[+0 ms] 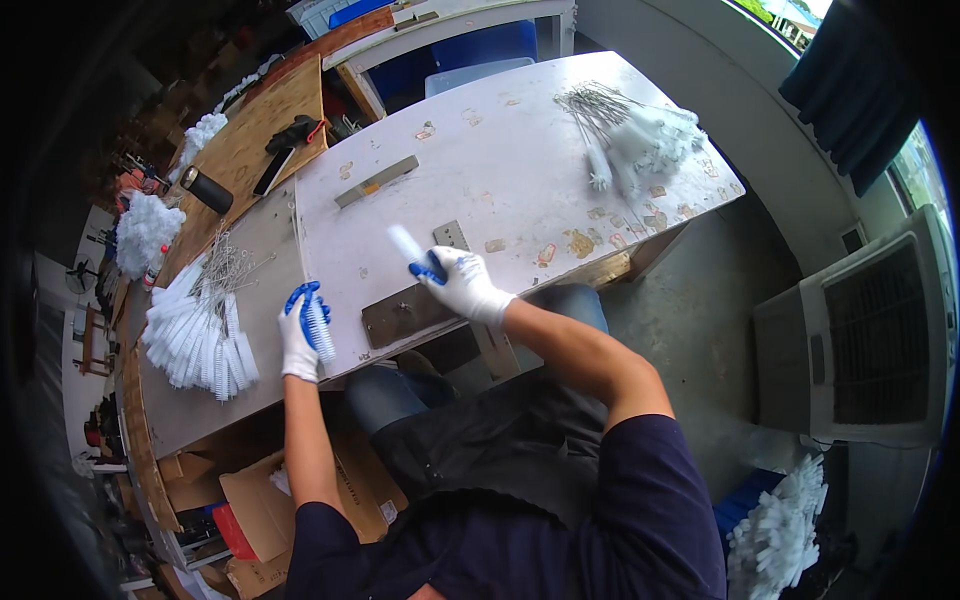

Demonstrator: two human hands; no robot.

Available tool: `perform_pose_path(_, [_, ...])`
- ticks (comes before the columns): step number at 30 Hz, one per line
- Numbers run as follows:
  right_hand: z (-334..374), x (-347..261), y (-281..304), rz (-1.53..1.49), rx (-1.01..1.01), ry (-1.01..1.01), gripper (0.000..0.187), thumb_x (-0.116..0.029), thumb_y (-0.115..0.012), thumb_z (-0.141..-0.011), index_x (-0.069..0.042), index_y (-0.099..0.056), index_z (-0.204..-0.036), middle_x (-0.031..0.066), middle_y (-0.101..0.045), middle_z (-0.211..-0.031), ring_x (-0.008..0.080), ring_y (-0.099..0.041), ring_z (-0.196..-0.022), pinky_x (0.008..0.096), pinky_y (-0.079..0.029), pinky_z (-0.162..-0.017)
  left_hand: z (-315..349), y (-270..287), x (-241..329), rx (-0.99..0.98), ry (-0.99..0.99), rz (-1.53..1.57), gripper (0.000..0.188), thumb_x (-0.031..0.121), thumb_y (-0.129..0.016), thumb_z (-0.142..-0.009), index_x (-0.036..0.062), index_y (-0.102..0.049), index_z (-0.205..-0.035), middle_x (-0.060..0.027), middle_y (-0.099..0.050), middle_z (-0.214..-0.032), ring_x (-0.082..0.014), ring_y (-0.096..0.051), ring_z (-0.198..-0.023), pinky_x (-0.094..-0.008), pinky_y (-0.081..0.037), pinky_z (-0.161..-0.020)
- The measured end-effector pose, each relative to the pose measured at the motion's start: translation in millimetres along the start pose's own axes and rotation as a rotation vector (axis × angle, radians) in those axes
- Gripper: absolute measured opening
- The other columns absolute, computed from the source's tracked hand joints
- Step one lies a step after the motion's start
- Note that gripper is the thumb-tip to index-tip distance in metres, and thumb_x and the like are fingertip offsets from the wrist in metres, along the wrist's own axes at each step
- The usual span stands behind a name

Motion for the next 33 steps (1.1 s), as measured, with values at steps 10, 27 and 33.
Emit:
perform_pose_path(10, [-24.4, 154.4, 242.8, 0.898, 0.333, -0.133, 0.038, -0.034, -0.07, -0.089, -0.007, -0.063, -0.114, 0.0138, -0.067, -0.103, 0.0334, -0.065, -0.096, 0.0446, -0.052, -0.083, -15.3, -26.5, -66.1, 0.155, -0.13, -0.149, 0.016, 0.01, -0.061, -0.097, 0.004, -0.074, -0.103, -0.0013, -0.069, -0.084, -0.0106, -0.061, -0.064, -0.0268, -0.052, -0.059])
perform_pose_path(27, [-32.4, -51.7, -17.8, 0.179, -0.387, 0.124, 0.034, -0.042, -0.072, -0.087, -0.008, -0.072, -0.093, 0.0119, -0.071, -0.095, 0.0332, -0.066, -0.098, 0.0428, -0.052, -0.086, -35.1, -106.4, -34.5, -0.141, 0.094, 0.61, 0.022, 0.009, -0.059, -0.096, 0.001, -0.07, -0.113, -0.0117, -0.067, -0.088, -0.0264, -0.069, -0.076, -0.04, -0.061, -0.069])
perform_pose_path(33, [-46.7, -23.2, -47.0, 0.063, -0.454, -0.095, 0.037, -0.038, -0.065, -0.092, -0.002, -0.072, -0.099, 0.0216, -0.073, -0.094, 0.039, -0.07, -0.092, 0.0448, -0.053, -0.083, -44.9, -123.6, -32.9, -0.118, 0.126, 0.478, 0.02, 0.011, -0.06, -0.095, 0.0005, -0.07, -0.11, -0.0138, -0.067, -0.089, -0.0285, -0.069, -0.075, -0.0418, -0.06, -0.068])
Point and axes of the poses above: each hand's wrist, its own z-axis away from the middle knuckle, its own y-axis out of the back of the hand, x = y × z, the point moved 1 cm from there along -z, towards the middle knuckle
